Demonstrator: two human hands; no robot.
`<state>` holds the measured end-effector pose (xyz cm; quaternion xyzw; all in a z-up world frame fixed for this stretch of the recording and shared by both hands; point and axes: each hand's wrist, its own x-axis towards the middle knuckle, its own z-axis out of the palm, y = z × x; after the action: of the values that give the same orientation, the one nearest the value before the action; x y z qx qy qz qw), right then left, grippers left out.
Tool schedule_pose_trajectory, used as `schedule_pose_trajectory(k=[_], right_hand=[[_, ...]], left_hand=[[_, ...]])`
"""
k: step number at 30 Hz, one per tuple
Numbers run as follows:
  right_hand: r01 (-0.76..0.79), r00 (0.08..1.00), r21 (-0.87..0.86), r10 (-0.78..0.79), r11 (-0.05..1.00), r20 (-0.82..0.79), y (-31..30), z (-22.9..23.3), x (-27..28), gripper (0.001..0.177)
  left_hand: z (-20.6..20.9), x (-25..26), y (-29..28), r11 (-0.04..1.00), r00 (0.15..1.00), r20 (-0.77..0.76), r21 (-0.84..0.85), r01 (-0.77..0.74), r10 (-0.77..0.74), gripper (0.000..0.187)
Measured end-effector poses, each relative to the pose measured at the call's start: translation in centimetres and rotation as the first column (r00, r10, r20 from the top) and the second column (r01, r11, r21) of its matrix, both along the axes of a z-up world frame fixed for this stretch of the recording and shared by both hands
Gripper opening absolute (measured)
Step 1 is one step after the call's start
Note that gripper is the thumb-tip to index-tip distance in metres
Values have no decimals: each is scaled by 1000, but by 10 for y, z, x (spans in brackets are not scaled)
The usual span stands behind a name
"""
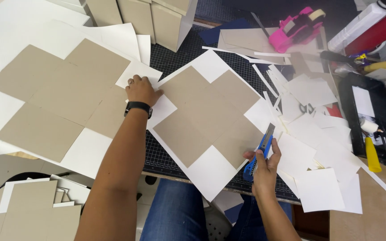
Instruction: Cutting a cross-shaped piece out of a cardboard sheet using a utility knife
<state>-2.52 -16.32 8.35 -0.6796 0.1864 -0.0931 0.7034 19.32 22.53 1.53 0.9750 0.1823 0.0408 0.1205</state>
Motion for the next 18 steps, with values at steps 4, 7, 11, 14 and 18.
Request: schedule_pose_trajectory(k=[4, 7, 11, 14, 18], right_hand=[[24, 998, 6, -23, 1000, -52, 1, 6, 0, 62], [-63, 991, -127, 77, 990, 107, -7, -5, -2, 60], [-75, 994, -115, 83, 991, 67, -8, -1, -1, 60], [-91, 995, -127, 95, 988, 29, -10, 0, 16, 59], [-149, 988, -159, 154, 976, 15, 0, -1, 43, 58]], left_hand=[[16, 8, 1, 974, 996, -93, -226, -32, 11, 59], [12, 3, 20, 951, 1000, 14, -310, 24, -20, 44], [49, -59, 41, 914, 993, -5, -394, 103, -114, 45], [95, -139, 40, 866, 995, 2, -491, 91, -103, 49], [124, -232, 33, 798, 994, -87, -593, -110, 72, 53]])
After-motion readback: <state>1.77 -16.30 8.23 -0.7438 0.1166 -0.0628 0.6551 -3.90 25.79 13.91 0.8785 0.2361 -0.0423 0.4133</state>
